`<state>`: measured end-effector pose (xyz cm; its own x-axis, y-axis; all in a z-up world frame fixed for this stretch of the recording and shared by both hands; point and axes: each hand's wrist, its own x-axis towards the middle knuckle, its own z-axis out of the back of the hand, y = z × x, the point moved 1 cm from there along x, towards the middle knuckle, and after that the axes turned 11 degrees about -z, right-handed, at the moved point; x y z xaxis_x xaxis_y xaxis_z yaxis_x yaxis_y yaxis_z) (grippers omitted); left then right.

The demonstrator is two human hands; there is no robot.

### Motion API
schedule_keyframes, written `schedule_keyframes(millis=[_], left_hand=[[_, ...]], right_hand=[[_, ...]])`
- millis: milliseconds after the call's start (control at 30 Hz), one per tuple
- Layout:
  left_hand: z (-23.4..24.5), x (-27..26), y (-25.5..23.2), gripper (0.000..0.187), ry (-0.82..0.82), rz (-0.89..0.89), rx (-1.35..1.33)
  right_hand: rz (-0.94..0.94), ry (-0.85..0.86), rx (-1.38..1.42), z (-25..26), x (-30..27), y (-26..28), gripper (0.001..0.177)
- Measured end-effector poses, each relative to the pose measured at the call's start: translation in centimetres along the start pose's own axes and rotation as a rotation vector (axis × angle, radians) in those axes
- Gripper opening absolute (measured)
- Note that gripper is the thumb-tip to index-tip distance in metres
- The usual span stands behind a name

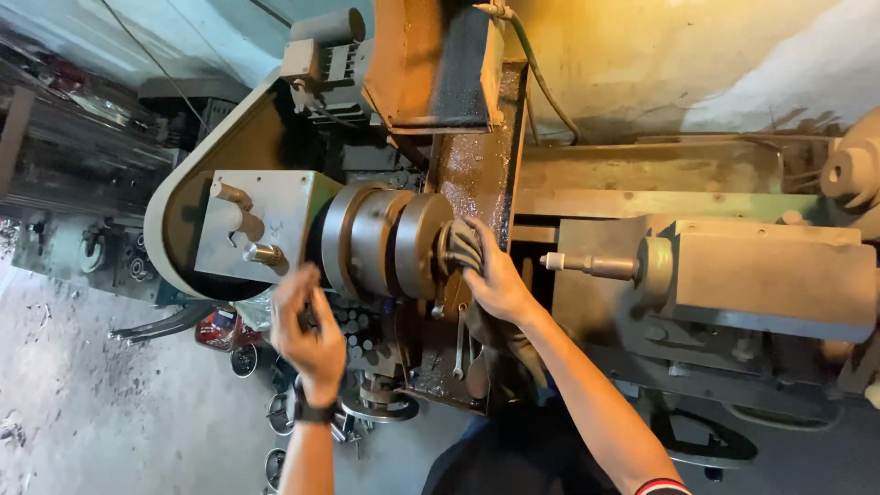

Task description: The person operates a metal lathe, using a wrench to tighten a chuck and a file to smooth a rotating metal part. They also use a rag to wipe the workpiece and adjust the machine's control panel.

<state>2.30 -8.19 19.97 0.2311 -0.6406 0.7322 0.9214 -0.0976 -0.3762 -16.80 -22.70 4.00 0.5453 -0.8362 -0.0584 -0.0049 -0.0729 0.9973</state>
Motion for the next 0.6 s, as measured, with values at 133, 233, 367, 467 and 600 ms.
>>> schedule_keyframes(millis=[133, 233, 367, 467, 600], left_hand=[[-4.3, 7.6, 2.1, 0.023, 0.156, -0.198, 0.066], [-9.4, 11.8, 6.9, 0.032, 0.482, 0.011, 0.029], [-14.6, 8.5, 18.1, 0.042, 0.803, 0.279, -0.117], [-10.7, 7.9, 10.7, 0.039, 0.752, 0.333, 0.165], [-7.1, 1.6, 5.1, 0.035, 0.21, 0.277, 0.108]], right_hand=[[-0.056, 0.121, 0.409, -0.5, 1.1, -2.8, 0.061], [-0.337, 0.146, 0.693, -0.1, 1.4, -0.8, 0.053], [-0.448, 0.093, 0.722, -0.1, 1.2, -0.4, 0.051], [-0.44, 0.137, 0.791, 0.0, 1.1, -0.3, 0.051], [-0.463, 0.15, 0.865, -0.1, 0.9, 0.2, 0.049]])
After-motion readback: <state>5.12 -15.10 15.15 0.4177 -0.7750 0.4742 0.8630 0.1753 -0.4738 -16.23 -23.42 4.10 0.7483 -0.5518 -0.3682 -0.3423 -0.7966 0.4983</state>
